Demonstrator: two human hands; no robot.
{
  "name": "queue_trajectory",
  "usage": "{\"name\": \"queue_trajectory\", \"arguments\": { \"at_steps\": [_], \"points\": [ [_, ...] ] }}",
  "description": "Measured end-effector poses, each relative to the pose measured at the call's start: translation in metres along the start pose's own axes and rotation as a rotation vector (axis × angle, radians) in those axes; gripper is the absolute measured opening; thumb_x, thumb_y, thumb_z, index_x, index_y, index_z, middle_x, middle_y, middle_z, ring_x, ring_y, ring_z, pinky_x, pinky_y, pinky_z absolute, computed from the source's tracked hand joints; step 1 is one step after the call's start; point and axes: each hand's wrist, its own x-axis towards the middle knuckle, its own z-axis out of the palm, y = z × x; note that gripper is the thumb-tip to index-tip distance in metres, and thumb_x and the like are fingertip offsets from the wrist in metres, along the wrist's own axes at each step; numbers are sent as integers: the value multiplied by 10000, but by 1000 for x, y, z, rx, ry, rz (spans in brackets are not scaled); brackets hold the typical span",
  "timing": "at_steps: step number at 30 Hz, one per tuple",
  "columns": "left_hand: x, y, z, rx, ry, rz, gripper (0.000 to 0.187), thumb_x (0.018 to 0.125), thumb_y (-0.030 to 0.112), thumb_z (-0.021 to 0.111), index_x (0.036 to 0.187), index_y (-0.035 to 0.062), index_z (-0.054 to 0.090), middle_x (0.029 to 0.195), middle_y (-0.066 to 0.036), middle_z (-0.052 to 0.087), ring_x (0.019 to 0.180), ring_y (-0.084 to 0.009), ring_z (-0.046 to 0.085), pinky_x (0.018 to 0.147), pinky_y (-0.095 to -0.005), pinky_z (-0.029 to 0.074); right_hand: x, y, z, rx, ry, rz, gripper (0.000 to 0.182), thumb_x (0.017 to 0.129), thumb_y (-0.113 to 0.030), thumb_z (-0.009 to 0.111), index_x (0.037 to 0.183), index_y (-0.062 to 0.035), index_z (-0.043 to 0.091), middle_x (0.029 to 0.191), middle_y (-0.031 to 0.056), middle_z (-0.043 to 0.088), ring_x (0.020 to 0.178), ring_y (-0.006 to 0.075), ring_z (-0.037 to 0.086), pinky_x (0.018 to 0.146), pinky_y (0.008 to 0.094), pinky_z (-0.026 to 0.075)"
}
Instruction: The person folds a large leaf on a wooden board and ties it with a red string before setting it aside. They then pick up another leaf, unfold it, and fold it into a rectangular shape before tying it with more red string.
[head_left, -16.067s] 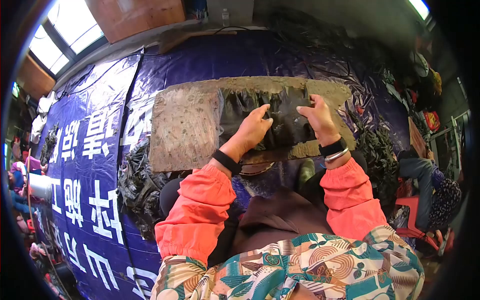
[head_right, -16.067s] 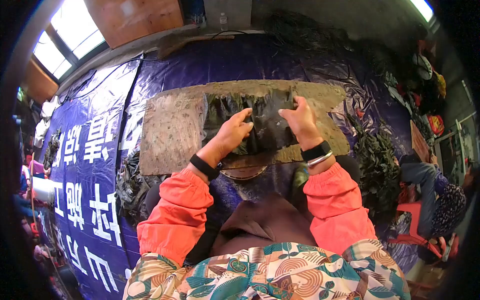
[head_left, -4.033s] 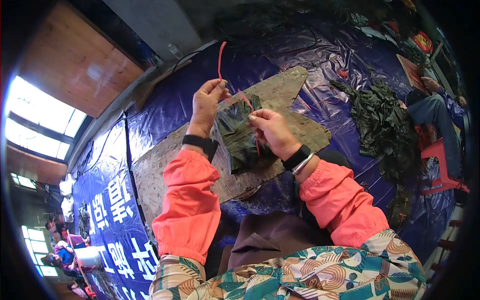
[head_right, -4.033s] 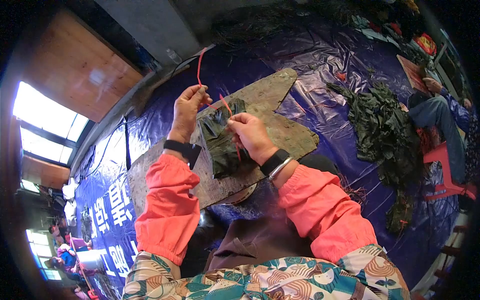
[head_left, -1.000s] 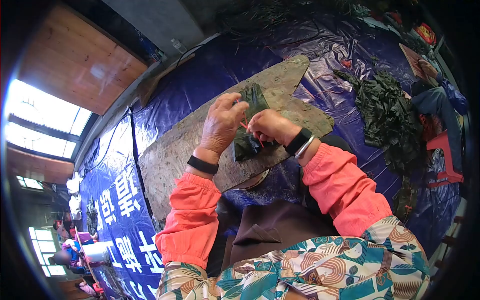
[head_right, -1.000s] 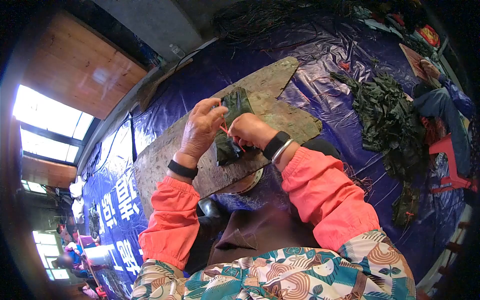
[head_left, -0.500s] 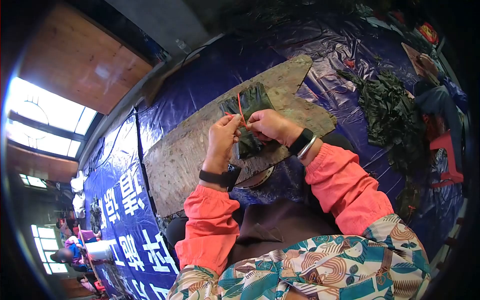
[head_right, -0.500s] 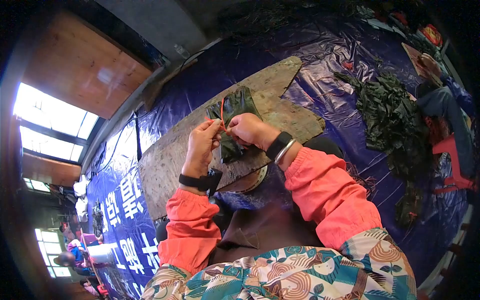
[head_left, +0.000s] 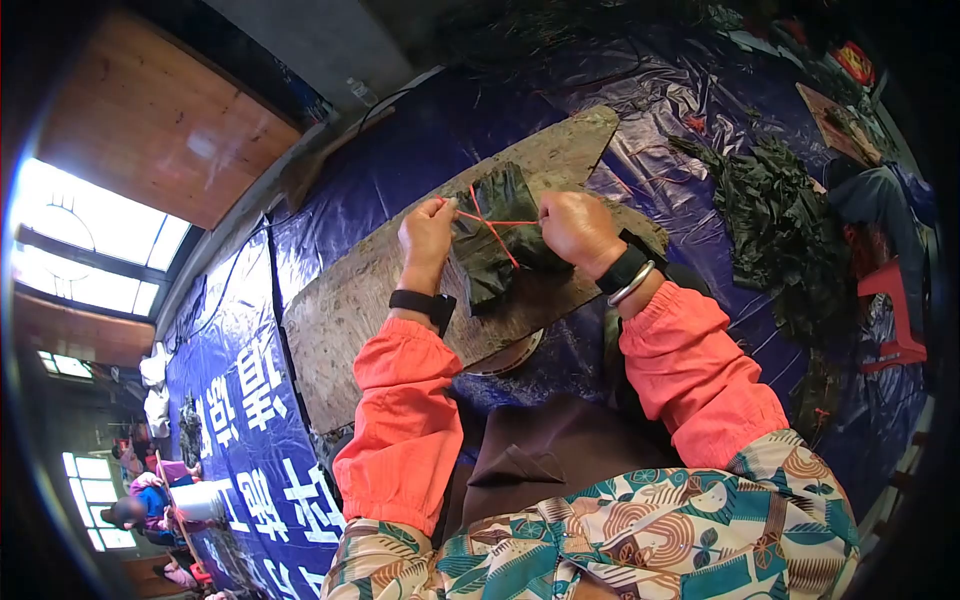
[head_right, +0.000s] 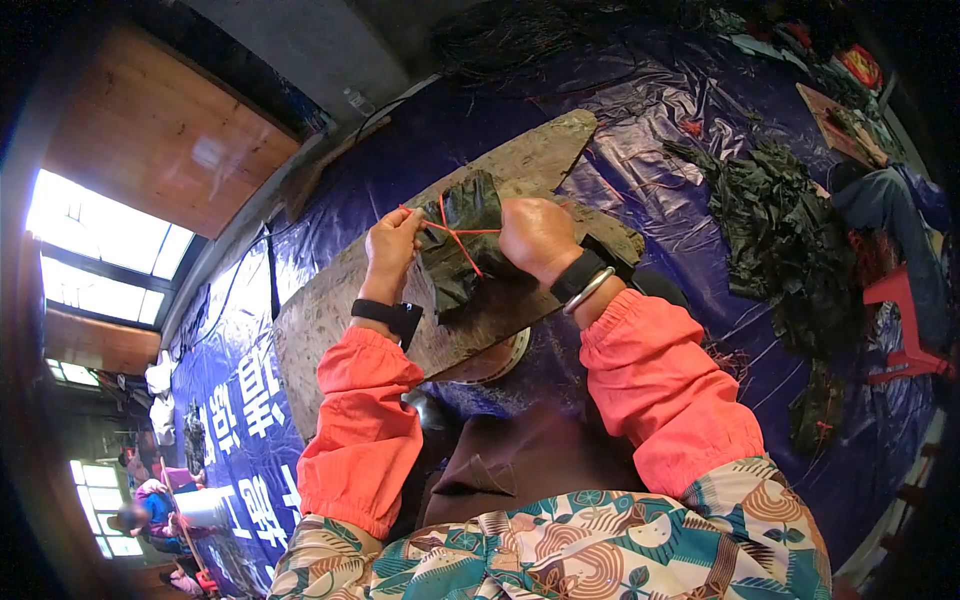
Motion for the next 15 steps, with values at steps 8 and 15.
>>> {"name": "queue_trajectory", "arguments": {
  "at_steps": [8,15],
  "points": [
    [-15,12,3,-502,-207,17,193,947,243,607,973,53,633,850,-27,668,527,-56,521,423,-182,387,0,20,5,-89,-33,-39,140,727,-110,560,771,-62,683,790,201,655,772,398,634,697,495,492],
    [-15,5,3,-809,-301,-306,138,974,246,550,987,110,563,903,-79,674,650,-127,642,466,-200,481,-1,13,1,-143,-90,5,155,718,-107,559,740,-3,672,823,221,661,816,408,650,698,482,521]
  ]
}}
